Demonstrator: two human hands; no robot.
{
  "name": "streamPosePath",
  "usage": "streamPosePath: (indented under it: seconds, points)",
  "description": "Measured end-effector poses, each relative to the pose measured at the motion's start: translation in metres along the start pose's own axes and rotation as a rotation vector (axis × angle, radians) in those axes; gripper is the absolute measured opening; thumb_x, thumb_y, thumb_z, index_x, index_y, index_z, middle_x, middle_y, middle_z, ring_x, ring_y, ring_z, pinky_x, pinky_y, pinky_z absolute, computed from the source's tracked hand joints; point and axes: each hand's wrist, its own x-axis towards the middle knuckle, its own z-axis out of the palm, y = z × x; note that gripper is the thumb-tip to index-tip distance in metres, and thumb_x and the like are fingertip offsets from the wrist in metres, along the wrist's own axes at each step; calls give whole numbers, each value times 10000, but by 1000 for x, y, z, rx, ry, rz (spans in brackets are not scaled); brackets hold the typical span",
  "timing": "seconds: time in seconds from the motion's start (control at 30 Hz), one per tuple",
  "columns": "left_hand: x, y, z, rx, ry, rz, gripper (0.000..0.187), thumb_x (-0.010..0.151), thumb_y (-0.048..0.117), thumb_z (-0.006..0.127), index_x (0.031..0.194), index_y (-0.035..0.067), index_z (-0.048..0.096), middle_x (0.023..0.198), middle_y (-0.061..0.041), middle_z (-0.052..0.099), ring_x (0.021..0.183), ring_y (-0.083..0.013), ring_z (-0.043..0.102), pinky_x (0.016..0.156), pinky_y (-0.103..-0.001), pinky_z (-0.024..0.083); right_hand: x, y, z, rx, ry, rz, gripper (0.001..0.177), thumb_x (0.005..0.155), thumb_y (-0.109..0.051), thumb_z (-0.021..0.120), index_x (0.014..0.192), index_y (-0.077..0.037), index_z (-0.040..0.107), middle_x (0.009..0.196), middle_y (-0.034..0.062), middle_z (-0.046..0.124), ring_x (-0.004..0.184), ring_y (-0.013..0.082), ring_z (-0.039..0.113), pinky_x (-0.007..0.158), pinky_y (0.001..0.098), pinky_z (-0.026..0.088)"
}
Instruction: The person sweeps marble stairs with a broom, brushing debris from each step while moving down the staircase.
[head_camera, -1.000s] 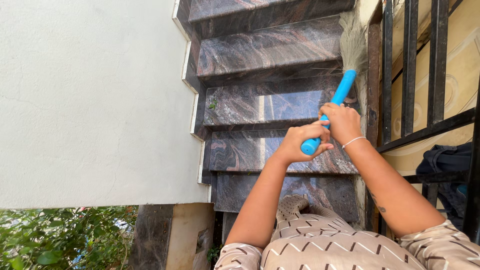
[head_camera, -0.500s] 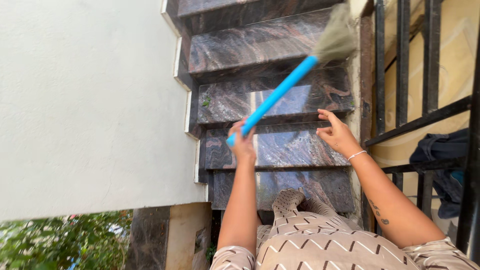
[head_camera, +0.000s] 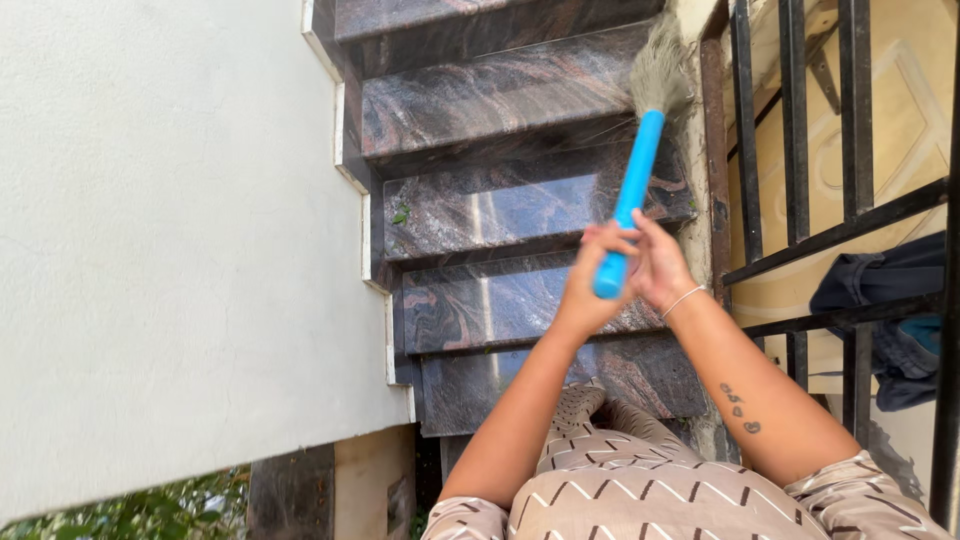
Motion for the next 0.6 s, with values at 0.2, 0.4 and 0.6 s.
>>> streamPosePath:
  seconds: [0.2,0.4,0.6]
  points:
    - [2,37,-46,-319,-495,-310,698,794,341,826,1400,208,507,1507,-48,539,1386,-318,560,1165,-486,473,3,-32,-81,355,-82,-105,233,1023,-13,724,1199,30,577,1004,101,673,819,120,660,614,224,565]
    - [-5,-22,-103,-198,-67,-410,412,919,284,717,1269,79,642,1353,-91,691,1272,-266,662,1065,-398,569,-42,-41,-102,-743,468,-182,532,868,2,657,1375,-25,501,901,94,632,679,134,614,514,286,530]
    - [-19,-110,-131,-308,140,-421,306,963,139,693,1231,4,633,1248,-125,713,1153,-198,680,994,-312,542,13,40,-56,-1577,704,52,937,868,-93,731,1625,-57,179,894,235,711,761,322,708,612,389,533]
